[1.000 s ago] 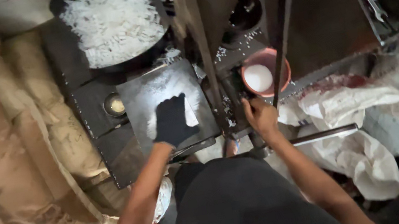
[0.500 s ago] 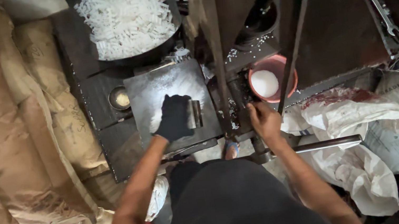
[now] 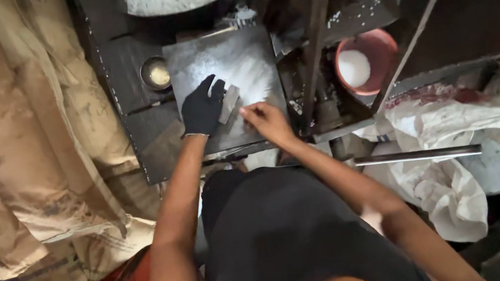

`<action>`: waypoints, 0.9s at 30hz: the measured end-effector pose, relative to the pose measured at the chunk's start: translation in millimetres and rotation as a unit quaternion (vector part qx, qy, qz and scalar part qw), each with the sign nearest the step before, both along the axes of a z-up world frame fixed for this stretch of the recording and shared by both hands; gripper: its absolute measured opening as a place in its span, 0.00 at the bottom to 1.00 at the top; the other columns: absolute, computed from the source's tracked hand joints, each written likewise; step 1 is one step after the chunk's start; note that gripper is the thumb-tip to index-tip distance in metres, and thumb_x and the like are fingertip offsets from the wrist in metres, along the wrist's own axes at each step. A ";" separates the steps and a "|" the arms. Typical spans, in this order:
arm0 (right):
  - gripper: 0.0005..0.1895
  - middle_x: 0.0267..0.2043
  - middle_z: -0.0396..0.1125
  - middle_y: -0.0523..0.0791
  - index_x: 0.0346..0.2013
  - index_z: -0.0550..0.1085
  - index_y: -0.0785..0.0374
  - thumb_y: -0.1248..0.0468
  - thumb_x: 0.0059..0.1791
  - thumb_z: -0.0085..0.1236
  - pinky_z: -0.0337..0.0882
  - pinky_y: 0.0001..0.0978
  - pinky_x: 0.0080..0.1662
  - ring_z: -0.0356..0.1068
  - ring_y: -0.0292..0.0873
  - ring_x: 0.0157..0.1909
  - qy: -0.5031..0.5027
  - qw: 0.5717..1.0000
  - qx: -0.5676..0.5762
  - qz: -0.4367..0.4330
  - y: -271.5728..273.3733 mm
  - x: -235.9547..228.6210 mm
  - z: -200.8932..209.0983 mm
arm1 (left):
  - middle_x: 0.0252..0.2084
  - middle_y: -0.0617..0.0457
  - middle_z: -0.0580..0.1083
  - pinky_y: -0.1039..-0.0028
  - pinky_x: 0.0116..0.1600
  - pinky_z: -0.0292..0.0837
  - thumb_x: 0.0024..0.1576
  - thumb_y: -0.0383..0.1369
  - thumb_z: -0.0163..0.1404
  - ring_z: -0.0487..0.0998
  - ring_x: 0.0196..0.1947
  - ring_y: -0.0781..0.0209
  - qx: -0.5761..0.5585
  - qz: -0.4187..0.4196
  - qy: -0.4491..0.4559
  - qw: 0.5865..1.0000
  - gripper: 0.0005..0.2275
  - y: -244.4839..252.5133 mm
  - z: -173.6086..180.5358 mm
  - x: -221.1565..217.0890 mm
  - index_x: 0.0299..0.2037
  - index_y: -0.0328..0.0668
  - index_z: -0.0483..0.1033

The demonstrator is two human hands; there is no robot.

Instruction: The person operates a manual press machine by repeatedly placing a metal mold into the press, pulling a lever to activate the press, and removing the mold. The person wears a black glove on the left hand and uses both hands to handle the mold and operate the lever.

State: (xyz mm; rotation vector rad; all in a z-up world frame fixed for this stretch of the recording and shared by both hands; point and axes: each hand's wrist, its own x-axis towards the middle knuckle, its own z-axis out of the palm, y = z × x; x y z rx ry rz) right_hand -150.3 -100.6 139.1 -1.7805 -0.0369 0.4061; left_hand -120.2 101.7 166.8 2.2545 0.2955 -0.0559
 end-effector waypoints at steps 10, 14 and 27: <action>0.15 0.36 0.74 0.45 0.43 0.75 0.70 0.58 0.53 0.58 0.80 0.33 0.37 0.76 0.39 0.34 0.303 0.936 0.165 -0.065 9.1 6.8 -50.7 | 0.47 0.41 0.79 0.56 0.51 0.73 0.64 0.49 0.46 0.80 0.47 0.41 0.068 -0.025 -0.049 0.996 0.19 -3.3 11.2 3.0 0.55 0.49 0.80; 0.14 0.36 0.74 0.44 0.45 0.77 0.69 0.59 0.54 0.58 0.79 0.30 0.37 0.74 0.38 0.33 0.285 0.942 0.166 -0.068 -1.0 -5.1 -81.2 | 0.47 0.43 0.80 0.57 0.51 0.74 0.64 0.49 0.46 0.81 0.46 0.42 0.060 -0.030 -0.051 0.996 0.19 -1.5 7.8 2.7 0.54 0.48 0.80; 0.13 0.37 0.74 0.45 0.47 0.75 0.67 0.59 0.55 0.53 0.79 0.31 0.36 0.74 0.38 0.33 0.330 0.925 0.129 -0.136 -43.7 -38.8 -96.1 | 0.49 0.43 0.80 0.62 0.57 0.75 0.65 0.31 0.42 0.82 0.51 0.50 -0.109 0.113 -0.145 0.977 0.12 14.7 -64.1 -40.3 0.52 0.37 0.77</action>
